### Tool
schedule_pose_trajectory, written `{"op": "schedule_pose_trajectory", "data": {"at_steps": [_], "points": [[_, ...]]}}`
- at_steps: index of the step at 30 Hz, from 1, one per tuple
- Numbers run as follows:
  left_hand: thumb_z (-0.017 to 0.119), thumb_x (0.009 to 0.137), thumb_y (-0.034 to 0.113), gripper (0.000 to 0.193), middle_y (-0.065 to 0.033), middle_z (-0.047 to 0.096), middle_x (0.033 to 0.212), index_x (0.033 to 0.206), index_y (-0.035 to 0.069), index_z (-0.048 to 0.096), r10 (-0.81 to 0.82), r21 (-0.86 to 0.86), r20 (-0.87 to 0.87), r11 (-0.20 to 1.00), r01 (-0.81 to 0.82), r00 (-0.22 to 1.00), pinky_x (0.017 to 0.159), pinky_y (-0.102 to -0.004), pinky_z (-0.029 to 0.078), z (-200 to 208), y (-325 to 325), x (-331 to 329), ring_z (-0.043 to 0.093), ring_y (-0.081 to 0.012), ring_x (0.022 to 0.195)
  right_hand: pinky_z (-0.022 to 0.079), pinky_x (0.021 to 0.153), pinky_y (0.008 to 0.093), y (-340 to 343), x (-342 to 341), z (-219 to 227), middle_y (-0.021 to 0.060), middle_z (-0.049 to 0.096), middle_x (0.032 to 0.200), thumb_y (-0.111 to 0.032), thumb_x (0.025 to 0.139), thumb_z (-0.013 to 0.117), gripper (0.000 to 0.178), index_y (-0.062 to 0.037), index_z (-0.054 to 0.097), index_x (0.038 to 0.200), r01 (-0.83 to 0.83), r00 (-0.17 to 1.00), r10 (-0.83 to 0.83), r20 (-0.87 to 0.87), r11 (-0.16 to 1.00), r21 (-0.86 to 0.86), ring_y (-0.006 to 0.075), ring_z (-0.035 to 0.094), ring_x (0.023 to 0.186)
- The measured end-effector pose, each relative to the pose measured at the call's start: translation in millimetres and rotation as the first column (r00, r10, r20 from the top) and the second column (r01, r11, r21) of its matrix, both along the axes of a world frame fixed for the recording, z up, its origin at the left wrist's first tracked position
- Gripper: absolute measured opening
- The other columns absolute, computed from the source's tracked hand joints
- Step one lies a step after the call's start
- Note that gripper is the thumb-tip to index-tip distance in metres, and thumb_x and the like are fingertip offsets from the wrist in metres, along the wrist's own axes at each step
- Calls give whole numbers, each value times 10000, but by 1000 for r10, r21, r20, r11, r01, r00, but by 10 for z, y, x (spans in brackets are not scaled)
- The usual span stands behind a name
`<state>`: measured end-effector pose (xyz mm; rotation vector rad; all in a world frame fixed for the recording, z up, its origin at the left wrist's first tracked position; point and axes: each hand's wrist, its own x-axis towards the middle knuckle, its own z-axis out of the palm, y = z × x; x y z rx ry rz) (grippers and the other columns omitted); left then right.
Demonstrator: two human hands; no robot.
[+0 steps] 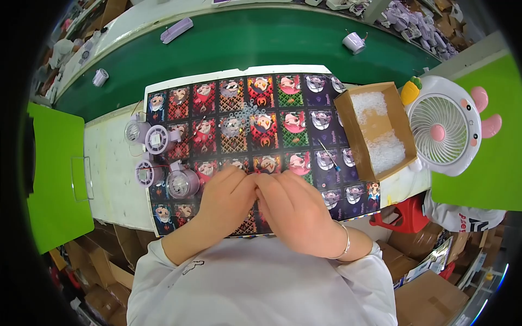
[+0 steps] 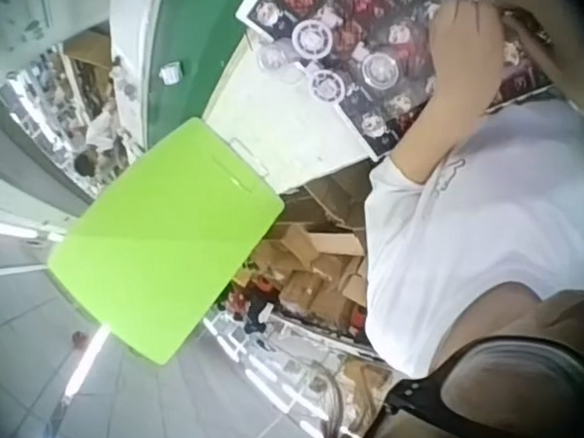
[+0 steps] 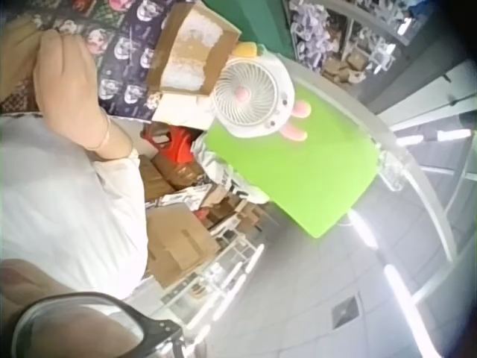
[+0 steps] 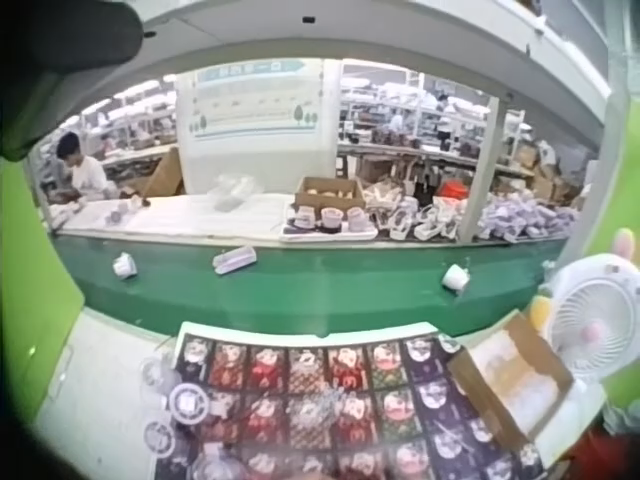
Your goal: The person assembles handheld fan components by hand, threading wires through housings, fitting parts together, and placing the assembled units onto the mat and conveyor belt.
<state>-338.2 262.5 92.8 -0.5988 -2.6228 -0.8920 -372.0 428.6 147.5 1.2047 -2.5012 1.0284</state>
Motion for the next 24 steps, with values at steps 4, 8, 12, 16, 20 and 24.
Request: {"op": "schedule_pose_trajectory", "data": {"at_steps": [4,8,12,16,20,24], "points": [[629,748,79,213,-102,623,916,946,3,623,-1,35,-173,999,7,985,728,-368,524,-179,14,54,616,-254,878,493,570,360,59,-21,-110,114,603,780,89,707,648,294,45,619,997,-37,998,40,55,998,-54,269,591,657],[626,745,48,229,-122,639,962,967,-3,622,49,182,-139,983,-24,989,773,-406,530,-299,13,-36,625,-309,946,470,505,304,60,-39,-222,126,658,752,87,754,679,217,9,636,952,48,999,-47,12,994,-97,214,599,555],[602,756,15,223,-164,630,995,979,10,614,56,417,194,899,-134,979,779,-437,499,-533,-17,13,603,-374,908,461,500,182,57,-55,-475,70,684,779,36,868,633,68,-5,626,922,584,640,36,768,627,-516,81,625,628],[510,848,4,259,-167,614,997,1081,8,622,11,486,347,853,-190,938,853,-432,445,-402,79,-59,560,-359,947,460,525,204,76,-158,-673,85,665,791,-20,934,556,91,10,621,990,755,338,485,807,372,-540,91,572,594],[500,854,18,304,-160,620,1036,1131,13,626,48,535,379,803,-262,924,883,-432,428,-510,99,-15,545,-344,987,428,546,219,17,-7,-832,53,622,849,56,890,564,149,14,663,993,492,592,6,806,790,-367,94,511,590],[490,852,4,338,-153,637,1052,1158,12,634,-4,541,357,816,-203,934,871,-418,432,-588,98,-44,554,-327,971,452,563,247,-79,-17,-804,79,616,868,83,819,635,172,-9,678,958,288,900,-185,394,932,-220,118,559,655]]}}
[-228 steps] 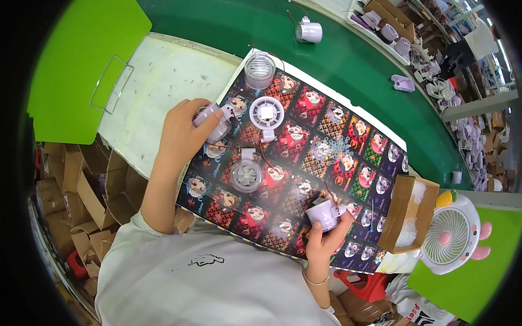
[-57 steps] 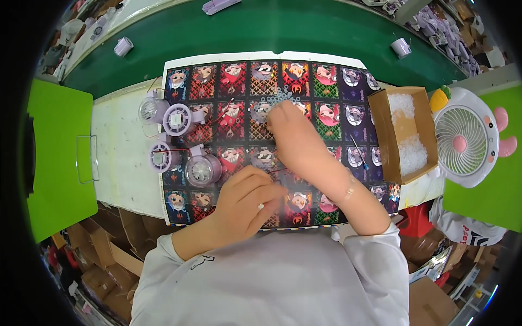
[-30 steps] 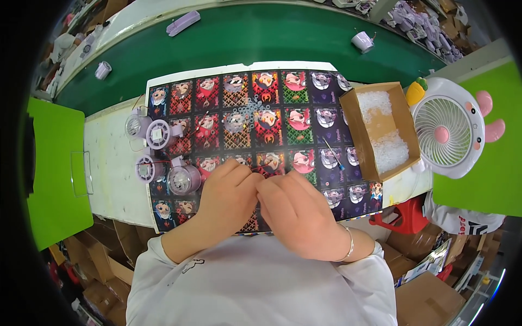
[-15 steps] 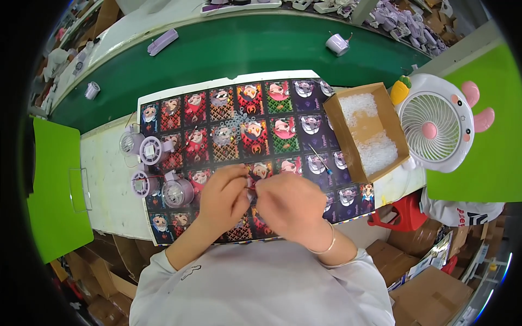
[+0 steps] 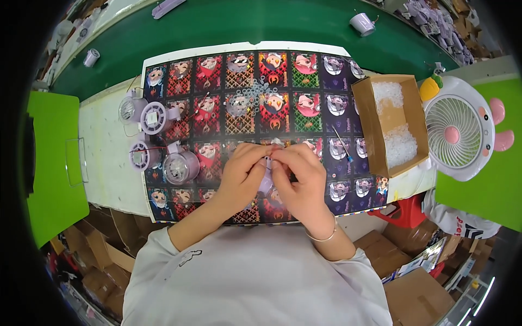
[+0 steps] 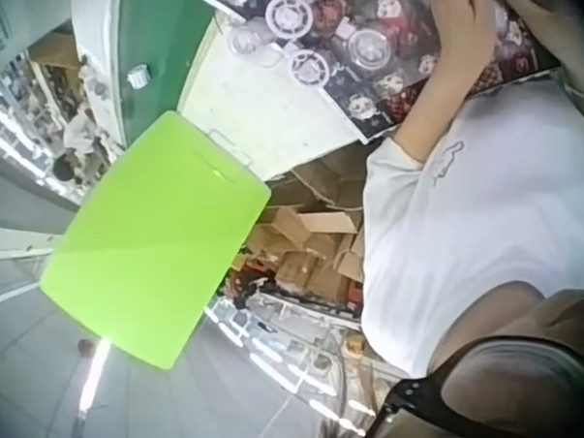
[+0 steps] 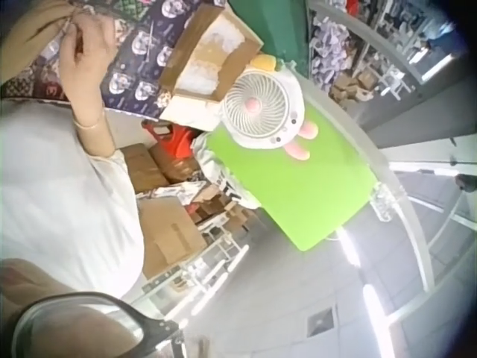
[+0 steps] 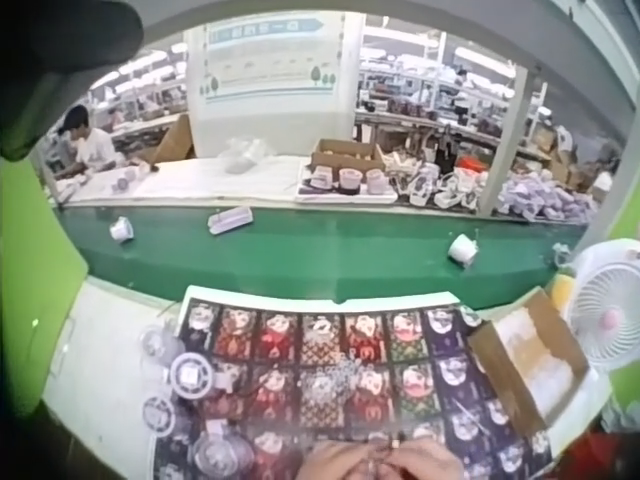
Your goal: The person assembles handheld fan components by hand, threading wires through housings, fitting parts together, and placing the assembled units onto the mat and conveyor belt.
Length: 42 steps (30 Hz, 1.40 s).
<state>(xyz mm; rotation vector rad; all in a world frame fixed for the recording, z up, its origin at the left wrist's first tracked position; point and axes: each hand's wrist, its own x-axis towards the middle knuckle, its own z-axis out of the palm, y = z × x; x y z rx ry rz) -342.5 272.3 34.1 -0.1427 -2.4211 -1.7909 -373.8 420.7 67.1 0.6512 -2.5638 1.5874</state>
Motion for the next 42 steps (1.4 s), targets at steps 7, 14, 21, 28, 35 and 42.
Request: {"op": "schedule_pose_trajectory", "data": {"at_steps": [7,14,21,28,35,42], "points": [[512,797,-67,412,-165,641,1012,1184,3,635,30,-38,-66,999,-33,997,806,-388,458,10,56,16,567,-338,899,507,635,304,29,10,101,97,600,850,112,690,675,277,-28,711,927,-79,979,99,-181,991,111,247,608,751],[507,787,-84,397,-162,616,966,1147,7,645,-6,-115,-154,993,-12,988,789,-383,447,77,63,18,549,-328,879,438,807,452,463,-391,-9,183,537,966,-64,807,669,249,43,583,1014,395,917,-254,-307,679,619,364,515,912],[465,793,-93,401,-180,634,1019,1146,-3,632,-69,12,-10,998,69,998,834,-340,469,65,23,-34,606,-307,930,464,715,484,559,-285,-166,229,540,893,-30,889,571,96,10,500,940,127,991,-135,-10,902,414,435,556,820],[496,811,-90,380,-184,640,1031,1160,-13,622,-38,38,8,999,38,999,834,-336,485,49,78,-22,637,-312,930,493,644,395,109,135,194,162,563,838,56,812,639,149,11,581,942,-60,998,66,-24,977,204,343,592,727],[538,829,-65,339,-179,647,998,1146,-4,644,37,44,65,998,-40,997,801,-329,492,42,132,17,641,-297,885,496,610,395,5,208,136,167,552,835,59,817,637,139,15,586,939,60,997,-43,-71,963,264,344,589,708],[530,856,-30,289,-188,667,996,1117,-13,654,104,-24,17,994,-104,994,779,-335,507,38,175,-17,660,-297,879,474,597,362,-82,137,70,154,568,791,63,814,648,104,5,598,885,201,974,-187,-128,973,110,307,584,669]]}}
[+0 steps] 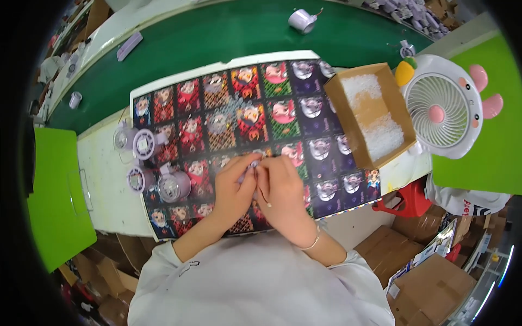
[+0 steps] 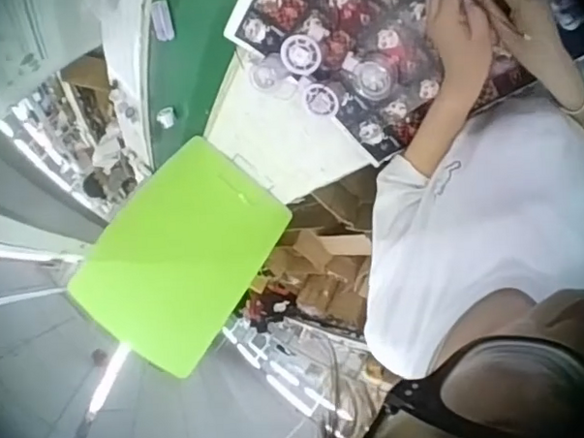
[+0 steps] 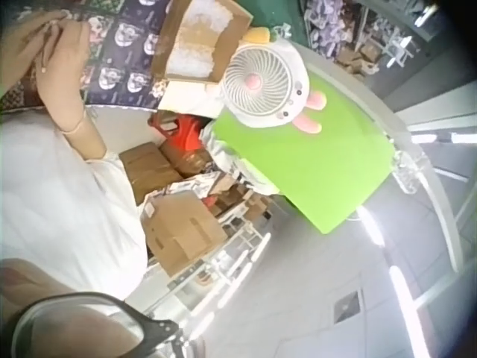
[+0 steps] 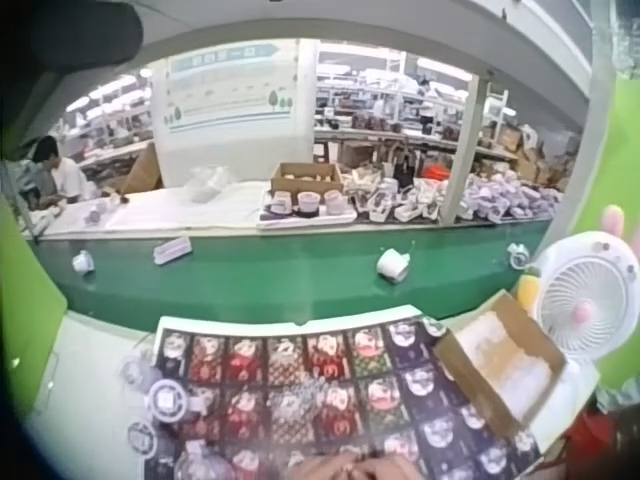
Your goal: The person assembles handheld fan components by hand, threading wires through housings, fitting parts together, and placing the assembled units onto the mat and conveyor belt.
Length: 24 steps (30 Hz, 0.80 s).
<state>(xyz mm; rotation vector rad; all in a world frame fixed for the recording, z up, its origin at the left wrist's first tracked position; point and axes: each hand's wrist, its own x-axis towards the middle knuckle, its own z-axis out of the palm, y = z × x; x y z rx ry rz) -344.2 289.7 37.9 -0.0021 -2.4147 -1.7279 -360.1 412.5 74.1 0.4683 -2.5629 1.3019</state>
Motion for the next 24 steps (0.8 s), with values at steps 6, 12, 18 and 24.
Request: {"op": "schedule_pose_trajectory", "data": {"at_steps": [6,12,18,24], "points": [[548,846,7,258,-195,644,953,1087,-35,632,-32,43,-10,999,32,999,761,-424,483,-72,-24,-18,600,-371,864,473,634,430,172,-328,147,177,559,788,43,821,608,49,18,574,845,-316,946,303,116,943,108,378,578,733],[543,856,10,246,-185,645,929,1080,-25,639,-32,41,-36,999,33,999,753,-422,480,-30,0,8,596,-359,854,479,678,428,217,-892,404,154,603,772,19,731,640,71,16,604,793,-714,699,662,270,627,312,357,594,755],[539,873,20,209,-170,644,908,1047,-17,650,-22,104,-14,994,24,1000,751,-415,476,-50,-5,18,596,-343,842,479,689,437,242,-1025,497,156,627,779,21,731,631,55,4,612,779,-834,551,727,410,460,305,365,605,781],[438,938,-32,274,-180,603,1052,1152,13,604,-44,112,-59,992,51,997,801,-338,466,-65,-44,81,599,-297,919,452,774,424,553,-646,-116,133,579,899,-62,774,681,123,-24,615,870,-75,974,173,-150,860,505,335,531,850]]}}
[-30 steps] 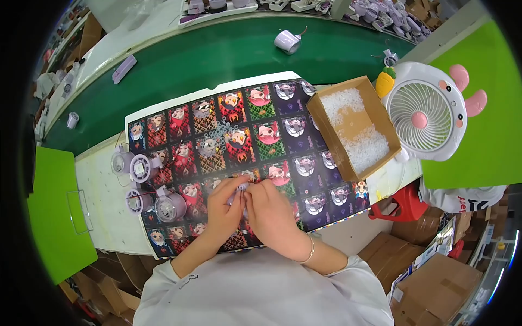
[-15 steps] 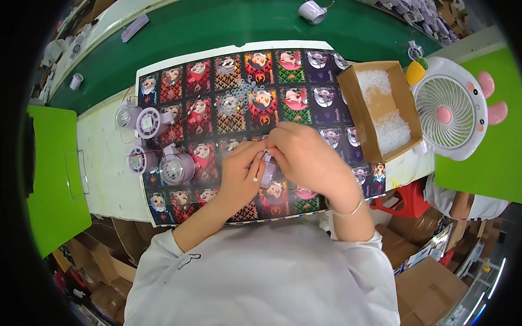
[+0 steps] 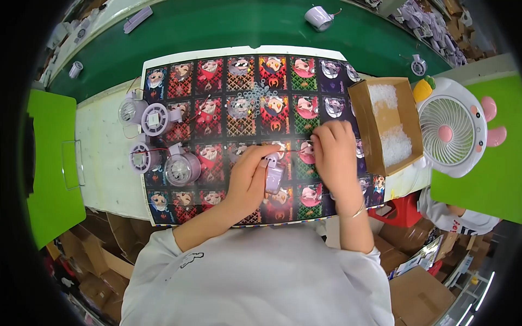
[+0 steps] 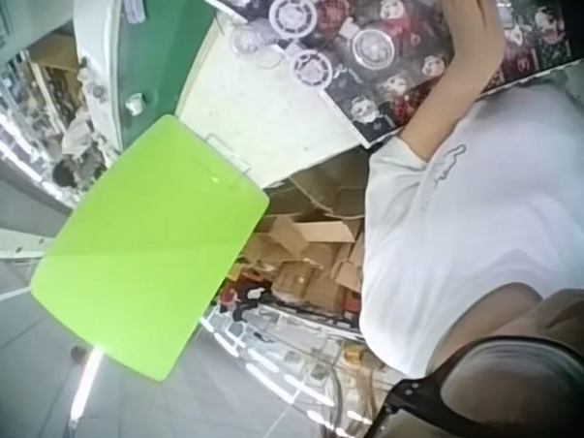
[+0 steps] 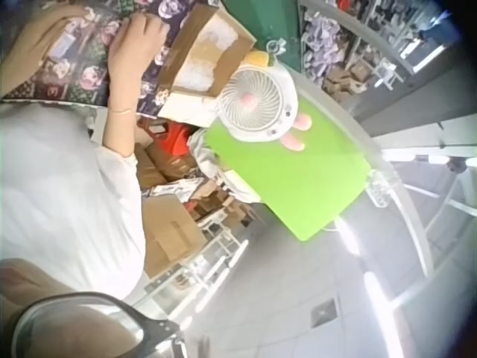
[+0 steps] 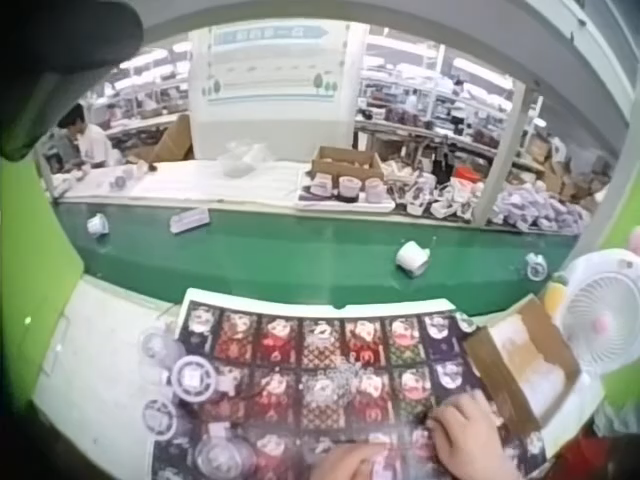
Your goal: The person assembles handheld fan components by hand, threading wires through housings, fitting parts together, and placing the assembled units onto the mat and conveyor belt.
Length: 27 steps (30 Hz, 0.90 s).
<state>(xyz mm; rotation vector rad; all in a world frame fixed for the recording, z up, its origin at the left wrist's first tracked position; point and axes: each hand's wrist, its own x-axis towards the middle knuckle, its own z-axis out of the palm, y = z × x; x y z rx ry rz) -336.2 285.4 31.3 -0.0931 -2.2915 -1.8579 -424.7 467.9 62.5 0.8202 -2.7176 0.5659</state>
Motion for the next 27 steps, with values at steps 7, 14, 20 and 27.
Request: {"op": "schedule_pose_trajectory", "data": {"at_steps": [7,14,20,27], "points": [[480,960,16,264,-92,585,1080,1211,10,560,38,449,284,878,-168,958,891,-296,438,116,-170,230,557,-170,1005,472,896,421,-337,438,212,172,600,1146,-34,718,701,422,1,619,1129,-246,794,429,431,875,-418,360,578,1049],[639,795,-23,191,-67,644,914,982,16,637,-40,-35,-223,999,33,974,749,-295,494,263,-346,183,606,-208,834,489,769,428,-554,-576,-28,187,598,924,94,739,566,273,0,628,988,-150,973,188,132,956,-252,379,581,860],[676,737,-5,322,-71,692,919,1058,8,655,-242,-332,-355,935,120,903,670,-341,505,399,-296,65,611,-248,762,490,723,433,-643,-805,-299,177,542,880,-15,807,605,101,-5,577,904,-191,974,200,108,978,-88,373,570,824],[587,777,-92,192,-103,662,825,930,-2,659,-163,-200,-296,974,106,941,664,-358,485,578,-249,-45,592,-268,738,459,566,298,-324,-233,567,66,583,776,4,774,672,85,-17,601,817,-47,965,168,200,865,-500,186,564,635]]}}
